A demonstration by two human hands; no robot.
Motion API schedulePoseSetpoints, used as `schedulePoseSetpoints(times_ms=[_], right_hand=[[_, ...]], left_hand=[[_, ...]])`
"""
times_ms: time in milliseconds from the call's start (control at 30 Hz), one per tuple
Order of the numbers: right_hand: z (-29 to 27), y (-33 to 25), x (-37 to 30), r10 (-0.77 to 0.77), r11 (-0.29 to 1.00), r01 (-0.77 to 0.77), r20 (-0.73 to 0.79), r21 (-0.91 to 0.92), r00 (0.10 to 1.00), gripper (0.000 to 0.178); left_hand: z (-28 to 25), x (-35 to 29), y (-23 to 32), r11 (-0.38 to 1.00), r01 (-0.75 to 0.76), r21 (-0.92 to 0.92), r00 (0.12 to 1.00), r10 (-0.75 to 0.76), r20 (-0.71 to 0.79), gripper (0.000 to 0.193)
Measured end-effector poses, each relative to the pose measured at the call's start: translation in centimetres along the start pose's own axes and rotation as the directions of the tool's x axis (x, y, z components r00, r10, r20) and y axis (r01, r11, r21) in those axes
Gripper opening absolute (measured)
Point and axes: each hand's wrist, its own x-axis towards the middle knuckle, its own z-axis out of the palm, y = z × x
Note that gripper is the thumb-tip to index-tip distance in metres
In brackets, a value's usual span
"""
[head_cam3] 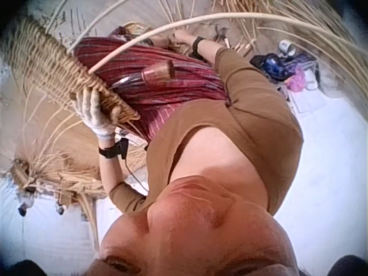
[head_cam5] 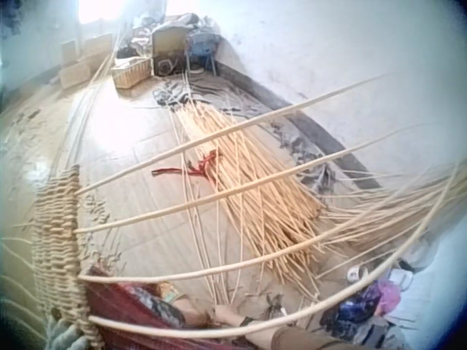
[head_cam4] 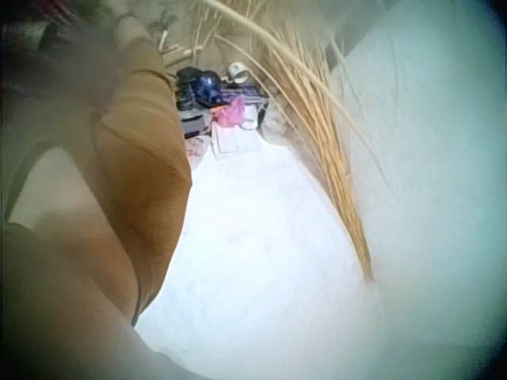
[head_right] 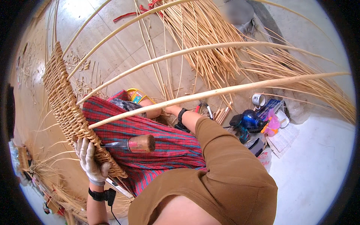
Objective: Weaving a wicker mat or basket using long stalks and manual tools.
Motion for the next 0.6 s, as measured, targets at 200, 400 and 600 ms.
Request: schedulePoseSetpoints(times_ms=[200, 400, 600], right_hand=[[-1.9, -1.2, -1.4, 0.15, 0.976, -0.128, -0.116, 0.176, 0.982, 0.034], [-6.4, 2.8, -0.6, 0.272, 0.959, -0.131, -0.692, 0.25, 0.668, 0.047], [-11.7, 8.9, 1.2, 0.417, 0.906, -0.303, -0.751, 0.297, 0.512, 0.048]], left_hand=[[0.0, -0.2, -0.1, 1.0, 0.007, 0.027, 1.0, -0.007, 0.024, 0.077], [0.1, -0.5, -0.3, 1.0, 0.011, 0.024, 1.0, -0.011, 0.014, 0.079], [0.0, -0.1, -0.1, 1.0, 0.014, 0.019, 1.0, -0.014, 0.018, 0.077]])
